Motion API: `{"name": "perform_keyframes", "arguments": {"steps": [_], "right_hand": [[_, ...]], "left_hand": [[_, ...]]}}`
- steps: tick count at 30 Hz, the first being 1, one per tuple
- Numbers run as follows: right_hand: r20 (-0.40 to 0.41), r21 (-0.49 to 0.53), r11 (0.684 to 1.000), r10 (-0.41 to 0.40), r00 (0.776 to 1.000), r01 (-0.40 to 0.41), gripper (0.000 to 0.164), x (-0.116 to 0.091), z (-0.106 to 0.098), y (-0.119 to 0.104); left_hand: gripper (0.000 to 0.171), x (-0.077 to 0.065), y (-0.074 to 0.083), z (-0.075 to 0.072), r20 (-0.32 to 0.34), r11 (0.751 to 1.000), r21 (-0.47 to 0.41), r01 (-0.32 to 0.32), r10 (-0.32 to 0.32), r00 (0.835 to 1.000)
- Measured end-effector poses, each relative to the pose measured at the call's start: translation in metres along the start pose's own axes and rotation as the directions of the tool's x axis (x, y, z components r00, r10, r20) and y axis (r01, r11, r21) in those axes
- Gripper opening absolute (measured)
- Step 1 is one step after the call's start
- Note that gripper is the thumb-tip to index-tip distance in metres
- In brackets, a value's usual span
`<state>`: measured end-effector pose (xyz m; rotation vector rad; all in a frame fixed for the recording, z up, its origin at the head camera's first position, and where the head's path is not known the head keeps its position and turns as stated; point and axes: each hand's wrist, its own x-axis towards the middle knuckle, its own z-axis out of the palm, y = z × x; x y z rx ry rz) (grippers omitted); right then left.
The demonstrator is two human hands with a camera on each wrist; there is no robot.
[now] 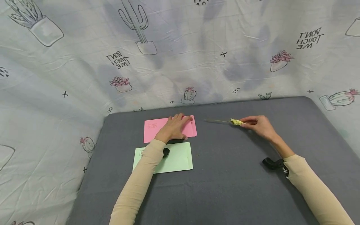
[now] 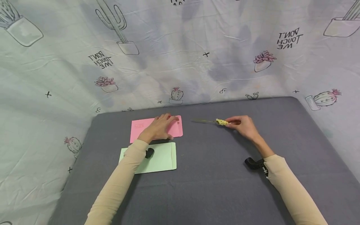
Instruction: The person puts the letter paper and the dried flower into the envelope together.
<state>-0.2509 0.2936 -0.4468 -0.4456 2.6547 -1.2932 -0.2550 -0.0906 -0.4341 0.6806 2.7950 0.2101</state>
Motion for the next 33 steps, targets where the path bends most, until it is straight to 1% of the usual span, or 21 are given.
{"name": "perform_keyframes", "arguments": {"steps": [3,8,14,18,24,30,33], "right_hand": [[0.007,-0.005,1.0,-0.003,1.0,0.003,0.029,0.003,0.003,-0.003],[0.015,0.01,1.0,0.003,1.0,-0.004,0.028,0.014,0.013,-0.008],[0.02,0.001,1.0,-0.031,0.999,0.031,0.026,0.027,0.027,-0.015],[0.034,0.008,0.999,-0.034,0.999,0.033,0.026,0.034,0.032,-0.02],[0.053,0.018,0.999,-0.046,0.998,0.045,0.026,0.042,0.038,-0.024],[0.07,0.033,0.998,-0.06,0.996,0.057,0.025,0.048,0.045,-0.027],[0.08,0.047,0.997,-0.063,0.995,0.059,0.025,0.052,0.049,-0.029]], "left_hand": [[0.086,0.0,0.0,-0.001,0.002,1.0,-0.003,0.005,-0.005,1.0],[0.085,0.002,-0.004,-0.002,0.003,1.0,-0.019,0.0,0.0,1.0],[0.086,0.006,-0.009,-0.004,-0.001,1.0,-0.017,-0.009,0.009,1.0],[0.086,0.009,-0.012,-0.004,-0.001,1.0,-0.012,-0.022,0.022,1.0],[0.089,0.012,-0.014,-0.004,-0.01,0.999,0.013,-0.034,0.034,0.999],[0.087,0.011,-0.014,-0.003,-0.006,0.999,-0.004,-0.032,0.032,0.999],[0.087,0.012,-0.014,-0.003,-0.005,1.0,0.0,-0.029,0.029,1.0]]}}
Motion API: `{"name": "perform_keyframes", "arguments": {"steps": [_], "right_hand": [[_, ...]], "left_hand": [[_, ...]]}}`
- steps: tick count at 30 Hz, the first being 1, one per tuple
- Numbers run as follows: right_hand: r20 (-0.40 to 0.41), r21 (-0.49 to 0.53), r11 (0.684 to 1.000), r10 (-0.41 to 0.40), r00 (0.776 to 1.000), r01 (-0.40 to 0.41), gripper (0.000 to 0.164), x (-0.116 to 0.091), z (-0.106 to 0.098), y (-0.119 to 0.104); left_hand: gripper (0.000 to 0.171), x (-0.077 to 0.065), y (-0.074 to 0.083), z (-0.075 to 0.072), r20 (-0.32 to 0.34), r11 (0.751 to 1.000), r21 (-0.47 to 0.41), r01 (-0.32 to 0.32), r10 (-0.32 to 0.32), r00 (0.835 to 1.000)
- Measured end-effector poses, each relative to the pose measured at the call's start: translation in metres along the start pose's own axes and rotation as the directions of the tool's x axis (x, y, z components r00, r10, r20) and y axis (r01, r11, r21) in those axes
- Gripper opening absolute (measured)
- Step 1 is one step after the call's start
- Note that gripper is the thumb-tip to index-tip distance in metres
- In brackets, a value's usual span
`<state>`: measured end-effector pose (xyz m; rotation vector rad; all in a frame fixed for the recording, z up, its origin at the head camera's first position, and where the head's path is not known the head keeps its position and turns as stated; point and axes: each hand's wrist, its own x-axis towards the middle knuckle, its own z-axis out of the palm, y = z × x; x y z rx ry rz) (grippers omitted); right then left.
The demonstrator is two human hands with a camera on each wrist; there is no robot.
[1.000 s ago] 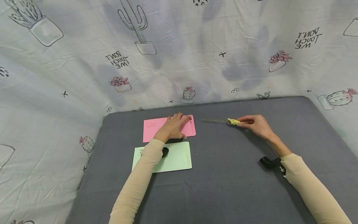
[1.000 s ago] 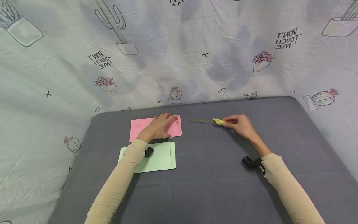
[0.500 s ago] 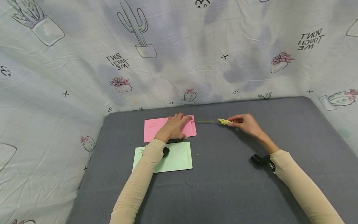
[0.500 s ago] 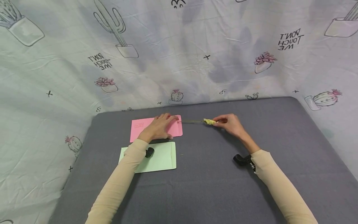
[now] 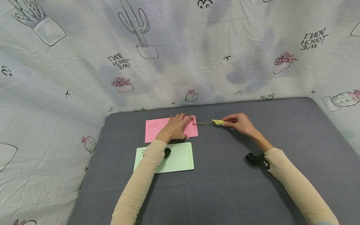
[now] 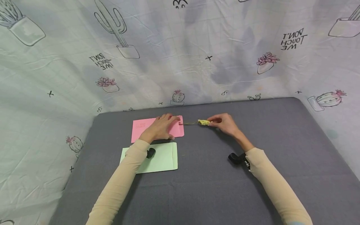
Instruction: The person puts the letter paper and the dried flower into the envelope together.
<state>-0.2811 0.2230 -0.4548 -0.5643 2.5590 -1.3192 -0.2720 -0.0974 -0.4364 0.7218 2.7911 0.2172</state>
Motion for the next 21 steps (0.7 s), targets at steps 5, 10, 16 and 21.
{"name": "perform_keyframes", "arguments": {"steps": [5,10,16,21], "right_hand": [[0.017,0.055,0.998,0.01,1.0,-0.011,0.027,0.006,0.007,-0.003],[0.057,0.186,0.977,0.099,0.994,-0.107,0.032,0.013,0.011,-0.007],[0.106,0.424,0.882,0.179,0.978,-0.208,0.034,0.021,0.019,-0.009],[0.083,0.488,0.845,0.204,0.975,-0.218,0.035,0.027,0.029,-0.012]], "left_hand": [[0.086,-0.001,0.0,0.001,-0.007,1.0,0.008,0.004,-0.004,1.0],[0.087,-0.001,-0.001,0.002,-0.014,1.0,0.005,0.004,-0.004,1.0],[0.087,0.0,-0.001,0.001,-0.009,1.0,0.002,-0.003,0.003,1.0],[0.088,-0.001,0.0,0.0,0.001,1.0,0.006,0.002,-0.002,1.0]]}}
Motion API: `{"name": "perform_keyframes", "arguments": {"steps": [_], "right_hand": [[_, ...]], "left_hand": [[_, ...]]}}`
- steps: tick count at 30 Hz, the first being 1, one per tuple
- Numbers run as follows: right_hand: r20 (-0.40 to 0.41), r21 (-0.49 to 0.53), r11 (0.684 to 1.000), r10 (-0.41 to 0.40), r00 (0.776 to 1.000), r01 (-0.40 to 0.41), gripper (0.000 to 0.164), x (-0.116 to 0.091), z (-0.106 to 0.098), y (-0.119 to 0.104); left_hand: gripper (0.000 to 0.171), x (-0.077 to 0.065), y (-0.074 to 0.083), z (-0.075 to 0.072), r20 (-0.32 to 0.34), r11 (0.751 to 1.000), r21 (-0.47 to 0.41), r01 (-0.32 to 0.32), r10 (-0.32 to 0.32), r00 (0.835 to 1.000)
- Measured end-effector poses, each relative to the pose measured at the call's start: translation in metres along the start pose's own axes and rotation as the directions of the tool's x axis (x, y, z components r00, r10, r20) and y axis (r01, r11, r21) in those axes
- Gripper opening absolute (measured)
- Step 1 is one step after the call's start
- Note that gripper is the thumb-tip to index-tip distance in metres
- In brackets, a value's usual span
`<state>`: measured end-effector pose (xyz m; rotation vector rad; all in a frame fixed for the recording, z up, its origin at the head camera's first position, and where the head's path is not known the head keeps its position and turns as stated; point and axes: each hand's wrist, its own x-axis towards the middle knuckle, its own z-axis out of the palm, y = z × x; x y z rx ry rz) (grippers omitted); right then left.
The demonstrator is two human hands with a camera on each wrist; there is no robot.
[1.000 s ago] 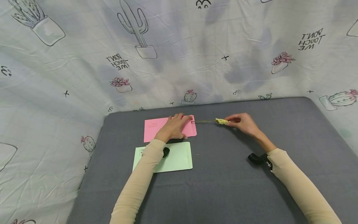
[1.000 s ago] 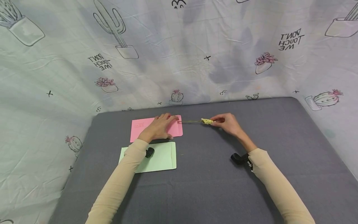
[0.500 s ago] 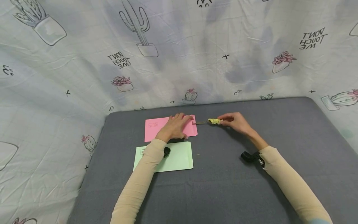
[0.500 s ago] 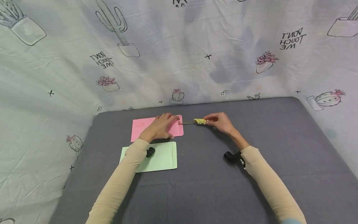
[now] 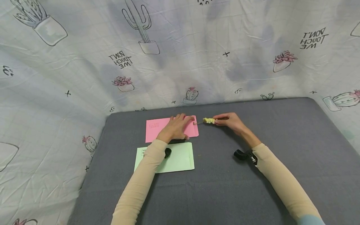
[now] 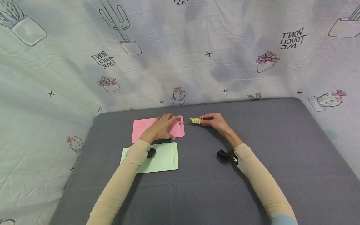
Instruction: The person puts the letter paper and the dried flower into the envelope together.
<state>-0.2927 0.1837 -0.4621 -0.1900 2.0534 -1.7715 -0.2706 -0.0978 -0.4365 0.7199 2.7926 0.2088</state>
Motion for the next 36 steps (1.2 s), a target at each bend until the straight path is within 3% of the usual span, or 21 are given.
{"name": "perform_keyframes", "arguments": {"steps": [15,22,29,36], "right_hand": [[-0.13,-0.026,1.0,-0.009,0.991,0.006,0.032,0.011,0.03,-0.002],[-0.138,-0.056,0.998,-0.01,0.99,0.002,0.027,0.015,0.041,-0.004],[-0.126,0.023,0.999,-0.044,0.991,0.047,0.028,0.024,0.056,-0.004],[-0.126,0.064,0.997,-0.033,0.992,0.042,0.028,0.03,0.07,-0.006]], "left_hand": [[0.089,-0.001,0.001,-0.002,0.016,1.0,0.001,0.014,-0.014,1.0],[0.086,0.0,0.001,-0.003,0.021,1.0,-0.011,0.014,-0.013,1.0],[0.086,0.0,0.003,-0.003,0.002,1.0,0.009,0.013,-0.013,1.0],[0.09,0.003,0.002,-0.003,0.017,0.999,0.01,0.03,-0.03,0.999]]}}
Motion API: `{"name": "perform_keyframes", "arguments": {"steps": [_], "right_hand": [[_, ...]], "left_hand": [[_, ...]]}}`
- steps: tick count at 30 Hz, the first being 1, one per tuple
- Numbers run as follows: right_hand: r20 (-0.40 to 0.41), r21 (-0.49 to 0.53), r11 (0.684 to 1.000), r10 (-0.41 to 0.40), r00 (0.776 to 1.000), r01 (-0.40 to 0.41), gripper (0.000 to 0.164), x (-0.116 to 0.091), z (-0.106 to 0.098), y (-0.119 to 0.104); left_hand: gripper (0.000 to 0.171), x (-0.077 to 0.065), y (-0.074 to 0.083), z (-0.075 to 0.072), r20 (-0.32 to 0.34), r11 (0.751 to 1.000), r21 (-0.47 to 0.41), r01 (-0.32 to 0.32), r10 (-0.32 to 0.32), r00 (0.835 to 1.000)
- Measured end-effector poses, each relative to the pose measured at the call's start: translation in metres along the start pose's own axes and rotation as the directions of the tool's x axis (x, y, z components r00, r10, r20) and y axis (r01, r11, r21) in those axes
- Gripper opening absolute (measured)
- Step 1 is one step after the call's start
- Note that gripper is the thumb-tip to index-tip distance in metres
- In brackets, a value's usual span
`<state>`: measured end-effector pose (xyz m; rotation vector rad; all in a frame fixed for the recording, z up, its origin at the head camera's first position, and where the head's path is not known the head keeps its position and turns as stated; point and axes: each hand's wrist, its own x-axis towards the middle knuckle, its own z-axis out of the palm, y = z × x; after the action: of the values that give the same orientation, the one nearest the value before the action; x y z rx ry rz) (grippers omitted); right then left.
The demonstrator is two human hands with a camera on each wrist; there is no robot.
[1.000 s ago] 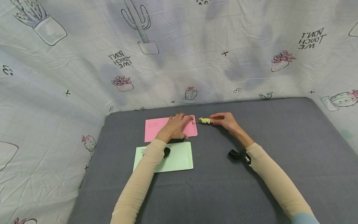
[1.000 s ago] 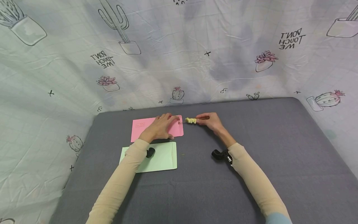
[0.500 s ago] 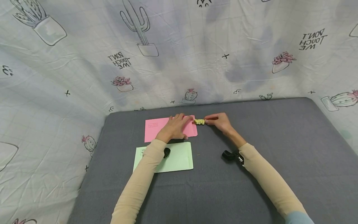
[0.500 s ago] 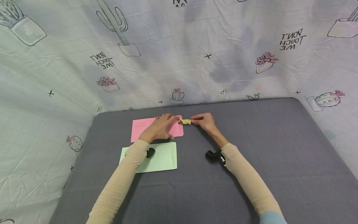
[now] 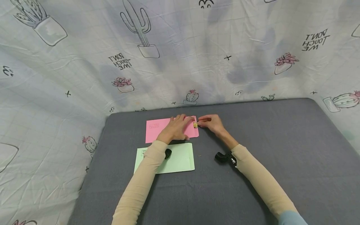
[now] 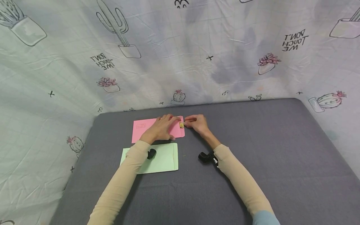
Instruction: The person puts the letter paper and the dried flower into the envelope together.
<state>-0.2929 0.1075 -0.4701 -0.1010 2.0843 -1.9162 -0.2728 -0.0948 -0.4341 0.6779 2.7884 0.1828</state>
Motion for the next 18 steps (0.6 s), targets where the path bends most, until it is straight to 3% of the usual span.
{"name": "perform_keyframes", "arguments": {"steps": [9,18], "right_hand": [[0.082,0.106,0.991,0.072,0.994,-0.081,0.029,-0.001,0.008,-0.005],[0.243,0.16,0.963,0.176,0.954,-0.218,0.042,-0.001,0.013,-0.008]], "left_hand": [[0.092,-0.001,0.0,0.002,-0.001,1.0,0.008,0.005,-0.005,1.0],[0.093,-0.001,0.0,0.003,0.007,1.0,0.005,-0.006,0.006,1.0]]}}
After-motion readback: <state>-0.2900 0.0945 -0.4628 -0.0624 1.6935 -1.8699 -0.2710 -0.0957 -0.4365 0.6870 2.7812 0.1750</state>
